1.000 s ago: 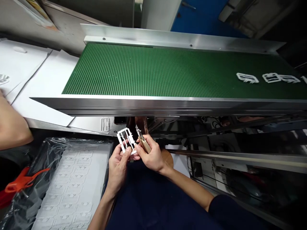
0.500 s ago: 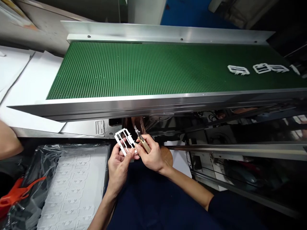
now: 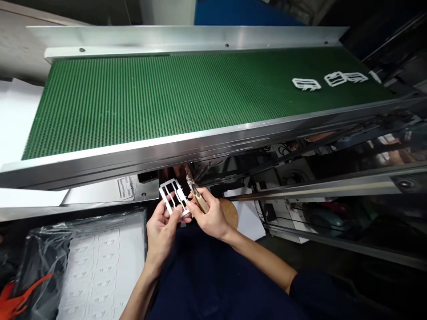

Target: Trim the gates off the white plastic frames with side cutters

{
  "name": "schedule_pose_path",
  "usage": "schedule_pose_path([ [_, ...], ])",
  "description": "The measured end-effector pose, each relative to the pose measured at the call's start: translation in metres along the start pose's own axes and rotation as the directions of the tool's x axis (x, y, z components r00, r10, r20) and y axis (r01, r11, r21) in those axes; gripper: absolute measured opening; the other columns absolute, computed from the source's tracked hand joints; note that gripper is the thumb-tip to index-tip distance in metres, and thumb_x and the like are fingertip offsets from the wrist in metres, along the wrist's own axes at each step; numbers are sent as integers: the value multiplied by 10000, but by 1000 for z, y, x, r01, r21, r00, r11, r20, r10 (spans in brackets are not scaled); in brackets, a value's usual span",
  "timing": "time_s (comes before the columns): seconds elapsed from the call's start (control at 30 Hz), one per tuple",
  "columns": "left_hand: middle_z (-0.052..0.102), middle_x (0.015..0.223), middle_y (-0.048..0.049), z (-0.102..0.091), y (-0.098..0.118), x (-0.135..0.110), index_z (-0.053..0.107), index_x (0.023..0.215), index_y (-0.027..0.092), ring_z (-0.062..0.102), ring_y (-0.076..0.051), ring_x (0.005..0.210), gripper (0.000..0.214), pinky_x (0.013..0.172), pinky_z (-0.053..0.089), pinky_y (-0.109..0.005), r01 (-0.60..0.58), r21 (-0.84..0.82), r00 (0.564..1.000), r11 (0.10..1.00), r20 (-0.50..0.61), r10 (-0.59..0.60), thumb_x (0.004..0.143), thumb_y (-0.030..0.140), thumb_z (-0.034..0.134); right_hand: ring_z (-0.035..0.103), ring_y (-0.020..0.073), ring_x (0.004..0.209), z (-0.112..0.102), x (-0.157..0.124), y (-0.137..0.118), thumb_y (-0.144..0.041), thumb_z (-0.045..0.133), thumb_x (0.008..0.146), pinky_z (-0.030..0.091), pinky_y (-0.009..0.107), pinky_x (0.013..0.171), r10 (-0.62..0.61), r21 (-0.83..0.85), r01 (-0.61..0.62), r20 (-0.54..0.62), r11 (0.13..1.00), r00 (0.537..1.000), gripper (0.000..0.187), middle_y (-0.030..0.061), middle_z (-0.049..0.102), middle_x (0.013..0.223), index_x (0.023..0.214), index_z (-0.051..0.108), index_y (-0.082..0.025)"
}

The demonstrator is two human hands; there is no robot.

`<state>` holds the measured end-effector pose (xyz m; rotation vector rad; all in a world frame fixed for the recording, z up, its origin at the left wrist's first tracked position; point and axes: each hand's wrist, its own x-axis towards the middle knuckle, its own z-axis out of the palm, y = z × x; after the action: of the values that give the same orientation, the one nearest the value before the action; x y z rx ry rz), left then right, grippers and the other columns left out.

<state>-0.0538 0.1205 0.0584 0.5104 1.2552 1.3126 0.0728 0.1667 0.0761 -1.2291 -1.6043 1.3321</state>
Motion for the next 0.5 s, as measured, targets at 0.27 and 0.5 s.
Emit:
schedule_pose_path([
  [0.27, 632, 618, -35, -7, -1, 41, 629, 591, 151, 612, -200, 859, 289, 702, 469, -209, 16, 148, 993, 989, -116, 1, 741, 390, 690, 552, 111, 612, -29, -8, 2, -257, 530, 825, 456, 226, 616, 18, -27, -24, -210, 999, 978, 142, -18, 557, 687, 948, 488, -199],
  [0.5, 668, 1067, -42, 40, 41, 65, 634, 1075, 260, 593, -284, 1015, 435, 761, 520, -353, 54, 353, 905, 934, 379, -196, 708, 489, 686, 571, 115, 658, -49, -51, -4, -294, 547, 790, 439, 206, 592, 40, -160, -102, -351, 982, 935, 176, -1, 616, 791, 949, 530, -219],
])
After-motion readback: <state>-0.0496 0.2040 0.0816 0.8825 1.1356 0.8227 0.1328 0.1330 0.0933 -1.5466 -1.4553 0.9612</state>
